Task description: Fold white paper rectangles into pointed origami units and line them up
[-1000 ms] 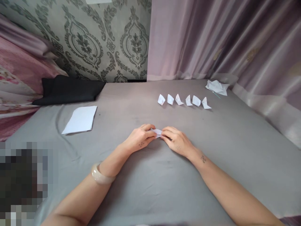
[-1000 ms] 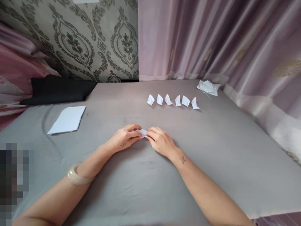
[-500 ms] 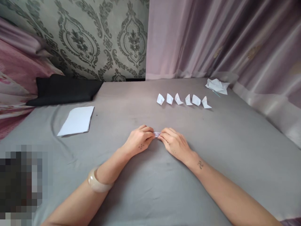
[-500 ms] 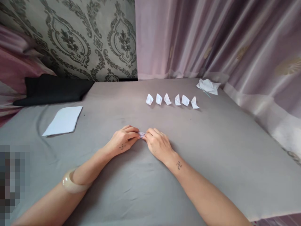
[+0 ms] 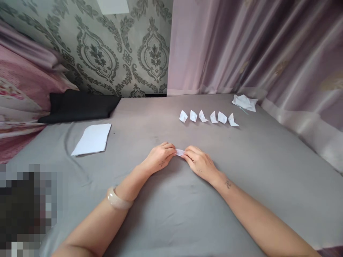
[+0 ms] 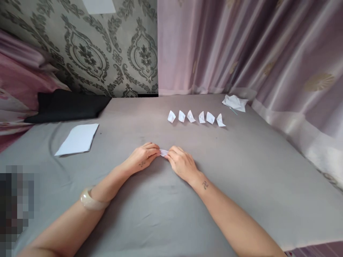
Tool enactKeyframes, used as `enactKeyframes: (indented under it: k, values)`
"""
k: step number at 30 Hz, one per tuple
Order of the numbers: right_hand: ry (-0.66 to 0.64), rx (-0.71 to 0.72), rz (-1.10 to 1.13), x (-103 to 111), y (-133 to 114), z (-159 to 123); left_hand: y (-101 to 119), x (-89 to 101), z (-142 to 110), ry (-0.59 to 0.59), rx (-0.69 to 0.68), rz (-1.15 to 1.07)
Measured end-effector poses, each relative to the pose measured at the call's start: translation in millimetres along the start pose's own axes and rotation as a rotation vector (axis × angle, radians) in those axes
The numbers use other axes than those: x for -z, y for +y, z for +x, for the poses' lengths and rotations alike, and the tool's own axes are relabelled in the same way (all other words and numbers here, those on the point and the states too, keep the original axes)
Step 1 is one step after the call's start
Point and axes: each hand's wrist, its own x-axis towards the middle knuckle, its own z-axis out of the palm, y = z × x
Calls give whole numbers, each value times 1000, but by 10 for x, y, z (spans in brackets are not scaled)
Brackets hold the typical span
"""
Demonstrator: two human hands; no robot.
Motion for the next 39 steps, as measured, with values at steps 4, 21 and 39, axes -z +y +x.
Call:
enactKeyframes:
  k: [4,21,39]
  values:
    - [-5,36,91,43,43,-27,-75,-1,4,48,36,-51]
    - [86,93,17,-48,-29,32,-228,86,62,202,147,-337]
    - [117,106,-4,-159,-186,242,-285,63,76,186,153,-239]
